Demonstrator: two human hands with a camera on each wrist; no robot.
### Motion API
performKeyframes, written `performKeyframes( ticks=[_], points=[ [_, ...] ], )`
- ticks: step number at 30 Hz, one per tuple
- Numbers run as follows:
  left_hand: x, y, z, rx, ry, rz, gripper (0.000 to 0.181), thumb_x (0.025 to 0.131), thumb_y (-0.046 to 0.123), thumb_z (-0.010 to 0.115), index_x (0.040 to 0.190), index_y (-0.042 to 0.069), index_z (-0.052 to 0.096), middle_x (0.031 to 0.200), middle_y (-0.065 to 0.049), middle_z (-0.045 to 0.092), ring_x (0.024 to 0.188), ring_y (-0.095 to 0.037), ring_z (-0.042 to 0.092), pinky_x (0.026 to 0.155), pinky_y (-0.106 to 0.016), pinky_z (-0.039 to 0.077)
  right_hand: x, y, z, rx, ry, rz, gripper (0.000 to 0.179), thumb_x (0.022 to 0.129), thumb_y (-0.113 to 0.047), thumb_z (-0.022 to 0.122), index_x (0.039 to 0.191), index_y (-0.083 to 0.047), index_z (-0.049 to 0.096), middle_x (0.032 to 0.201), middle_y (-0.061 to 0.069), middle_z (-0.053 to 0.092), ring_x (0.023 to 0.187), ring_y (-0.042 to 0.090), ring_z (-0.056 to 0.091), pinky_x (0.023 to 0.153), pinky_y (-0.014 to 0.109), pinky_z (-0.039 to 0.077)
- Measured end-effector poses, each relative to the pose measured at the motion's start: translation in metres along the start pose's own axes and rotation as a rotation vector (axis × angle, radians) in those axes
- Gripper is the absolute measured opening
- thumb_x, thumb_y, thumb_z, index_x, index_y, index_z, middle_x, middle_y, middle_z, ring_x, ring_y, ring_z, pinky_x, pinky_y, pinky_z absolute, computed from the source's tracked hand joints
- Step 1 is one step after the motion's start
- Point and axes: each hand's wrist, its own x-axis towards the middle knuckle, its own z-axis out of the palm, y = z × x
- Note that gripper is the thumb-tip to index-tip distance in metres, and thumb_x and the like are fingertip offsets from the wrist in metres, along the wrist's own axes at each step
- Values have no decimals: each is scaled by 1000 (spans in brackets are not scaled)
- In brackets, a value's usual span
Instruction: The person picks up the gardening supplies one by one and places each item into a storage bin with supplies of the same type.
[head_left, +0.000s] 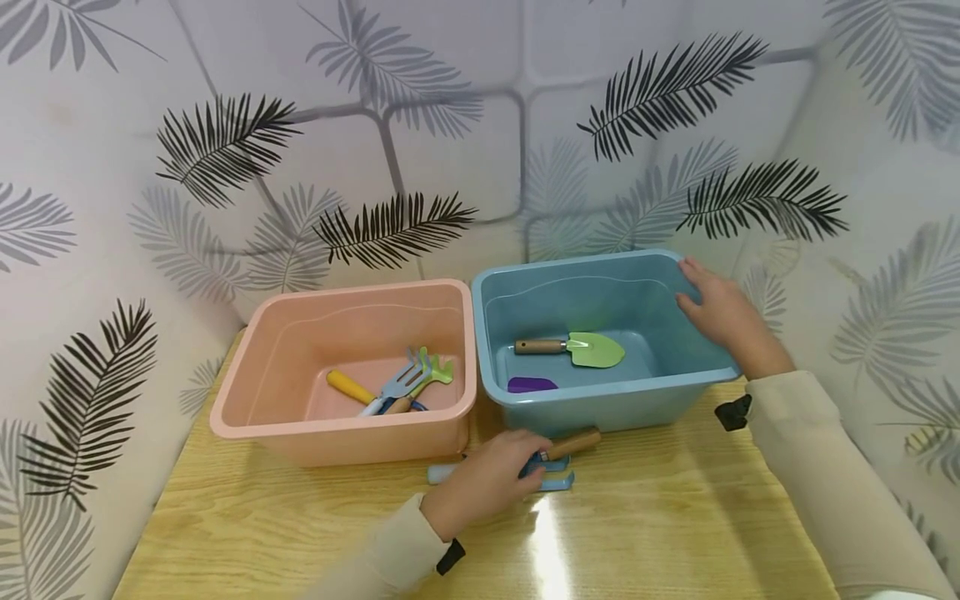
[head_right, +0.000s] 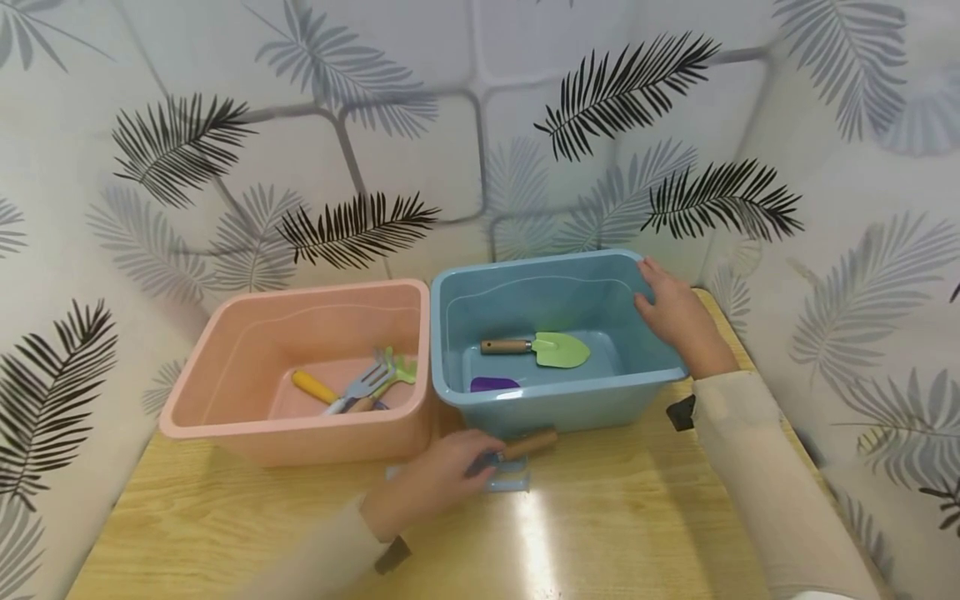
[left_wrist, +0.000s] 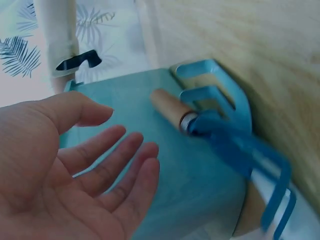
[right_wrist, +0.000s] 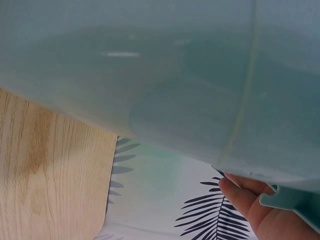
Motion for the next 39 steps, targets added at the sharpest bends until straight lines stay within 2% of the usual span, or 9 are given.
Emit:
performKeyframes(
  ticks=[3, 7, 12, 18, 21, 28, 34, 39],
  points=[
    [5, -3, 10, -8, 11, -28, 28, 91, 16, 56, 118, 7, 61, 110, -1, 61, 99, -13, 56, 84, -22, 46, 0, 0, 0, 4, -1, 1, 60, 96, -15, 48, 146, 3, 19, 151, 20, 14, 134, 43, 19, 106, 56, 18],
    [12, -7, 21, -29, 31, -97, 29, 92, 17, 56, 118, 8, 61, 110, -1, 61, 97, -10, 55, 82, -22, 47, 1, 0, 0, 4, -6, -3, 60, 96, -16, 47, 146, 3, 18, 152, 19, 13, 134, 43, 18, 106, 56, 17],
    [20, -14, 32, -30, 13, -151, 30, 92, 18, 56, 121, 9, 60, 110, 0, 59, 94, -7, 54, 80, -21, 47, 1, 1, 1, 1, 4, -11, 60, 95, -15, 48, 145, 4, 20, 151, 20, 15, 133, 44, 19, 106, 56, 18],
    [26, -14, 42, 40, -14, -151, 33, 91, 20, 57, 123, 11, 58, 109, 2, 59, 94, -8, 54, 80, -23, 47, 0, 1, 1, 4, 12, -8, 60, 95, -15, 48, 145, 3, 21, 151, 20, 16, 133, 43, 20, 106, 56, 18],
    [29, -13, 46, 46, -29, -152, 33, 91, 20, 57, 123, 12, 57, 105, 3, 58, 89, -7, 52, 76, -23, 47, -1, 0, 1, 6, 11, -8, 60, 96, -15, 48, 145, 3, 20, 151, 19, 15, 133, 43, 20, 106, 56, 18],
    [31, -13, 52, 100, -32, -140, 34, 89, 15, 61, 123, 12, 57, 100, 3, 59, 87, -8, 55, 74, -23, 48, 0, -3, 0, -5, -5, -11, 60, 96, -15, 48, 145, 3, 20, 151, 19, 15, 132, 44, 21, 105, 57, 19],
    [32, -17, 52, 84, -42, -128, 31, 89, 14, 62, 120, 15, 58, 94, 7, 58, 80, -5, 52, 68, -21, 46, -1, -4, -1, 2, 1, 2, 60, 96, -16, 48, 146, 2, 20, 151, 19, 15, 133, 43, 20, 106, 56, 18],
    [30, -18, 48, 72, -44, -93, 26, 89, 15, 62, 114, 18, 61, 83, 10, 53, 72, -5, 48, 61, -19, 42, -3, -5, -2, 9, 6, 10, 59, 96, -15, 48, 146, 2, 20, 151, 19, 16, 133, 43, 20, 106, 56, 18]
  ],
)
